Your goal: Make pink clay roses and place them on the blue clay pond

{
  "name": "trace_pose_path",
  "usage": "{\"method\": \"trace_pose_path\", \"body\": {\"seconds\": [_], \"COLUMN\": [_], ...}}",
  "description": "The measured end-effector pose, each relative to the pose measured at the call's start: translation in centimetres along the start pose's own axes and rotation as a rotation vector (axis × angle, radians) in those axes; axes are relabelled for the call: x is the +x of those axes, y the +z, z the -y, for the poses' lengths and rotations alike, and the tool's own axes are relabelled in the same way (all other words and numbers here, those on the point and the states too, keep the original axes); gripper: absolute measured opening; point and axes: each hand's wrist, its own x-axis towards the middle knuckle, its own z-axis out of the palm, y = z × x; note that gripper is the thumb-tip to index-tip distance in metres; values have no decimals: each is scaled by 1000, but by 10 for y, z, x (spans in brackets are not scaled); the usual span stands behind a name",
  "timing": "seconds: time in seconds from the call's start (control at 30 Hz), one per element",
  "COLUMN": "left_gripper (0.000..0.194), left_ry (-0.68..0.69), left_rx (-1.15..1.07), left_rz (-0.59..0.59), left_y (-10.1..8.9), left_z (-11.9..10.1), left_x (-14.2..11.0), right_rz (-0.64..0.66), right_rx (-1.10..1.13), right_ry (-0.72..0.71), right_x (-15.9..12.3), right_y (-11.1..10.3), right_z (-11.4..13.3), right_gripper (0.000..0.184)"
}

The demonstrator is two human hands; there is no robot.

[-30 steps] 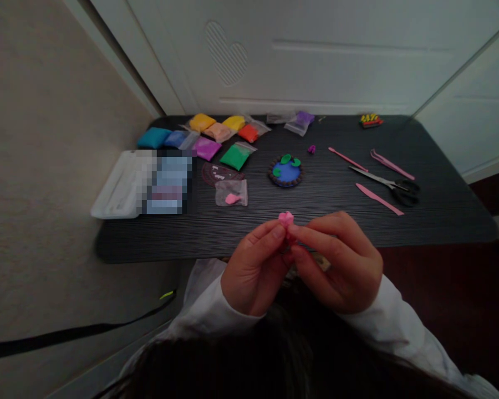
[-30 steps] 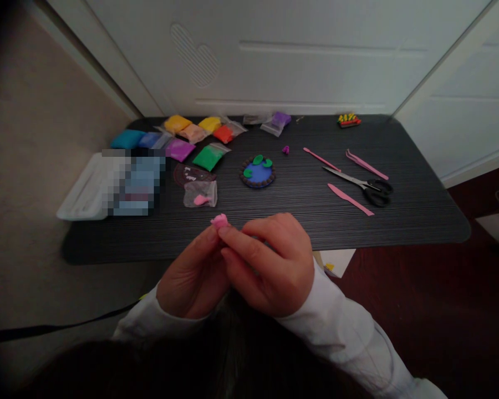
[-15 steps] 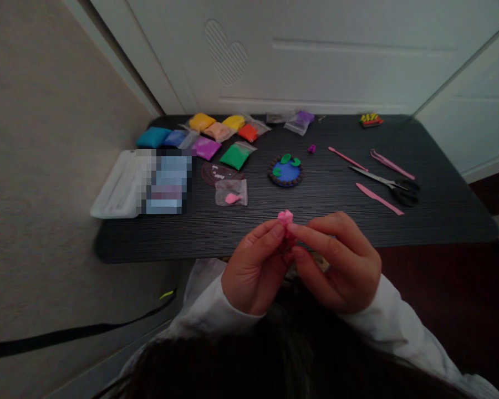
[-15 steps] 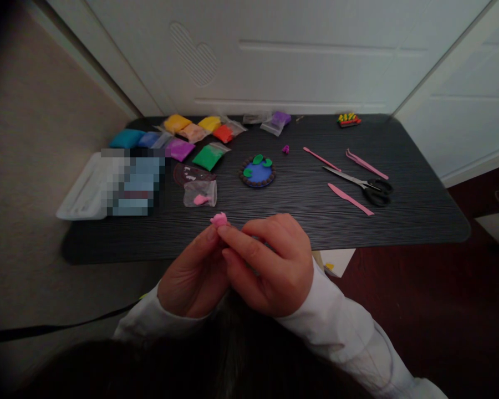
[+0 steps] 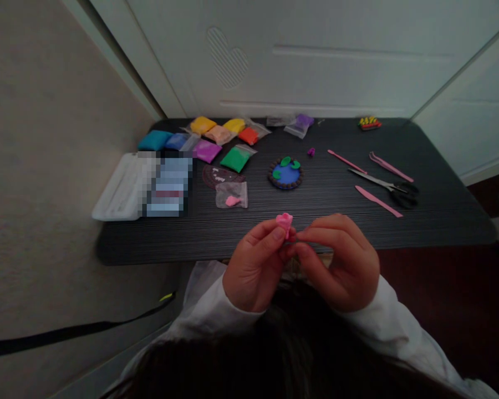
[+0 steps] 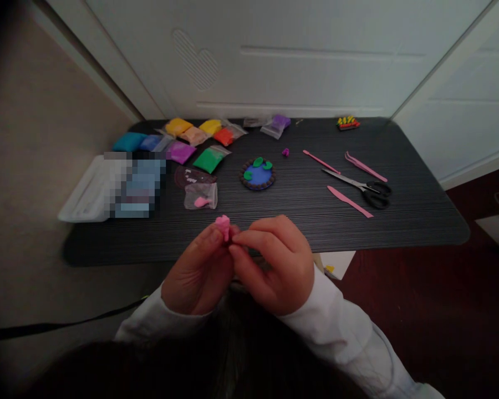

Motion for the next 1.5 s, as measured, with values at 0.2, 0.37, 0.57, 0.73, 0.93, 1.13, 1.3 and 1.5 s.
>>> {"method": "trace_pose_path", "body": {"seconds": [0.2, 0.37, 0.57, 0.73, 0.93, 1.13, 1.3, 1.5], "left_gripper": [12, 18, 20, 29, 37, 26, 24, 34], "left_ry": [315, 576, 772, 853, 840, 875, 983, 1212], "left_rx": [634, 1474, 1772, 1861, 2084, 2066, 2011, 1871], "left_rz": [-33, 45, 106, 16, -262, -210, -178, 35], "left_y": [-23, -36, -42, -50, -78, -94, -87, -63], "left_z": [-7, -19, -12, -29, -67, -68, -65, -53], "left_x": [21, 41, 61, 54, 51, 61, 53, 18], "right_rz": [-15, 155, 175, 181, 150, 132, 80, 131], "right_rx": [-55, -145, -137, -106, -85, -66, -57, 119], "right_ry": [132, 251, 257, 286, 278, 276, 264, 203], "right_x": [1, -3, -6, -5, -5, -7, -2, 12], "right_y": [-1, -1, 4, 1, 1, 1, 2, 6], "right_z": [-34, -77, -95, -94, -94, -94, -88, -47], "right_gripper": [13, 16, 17, 17, 17, 16, 15, 18]}}
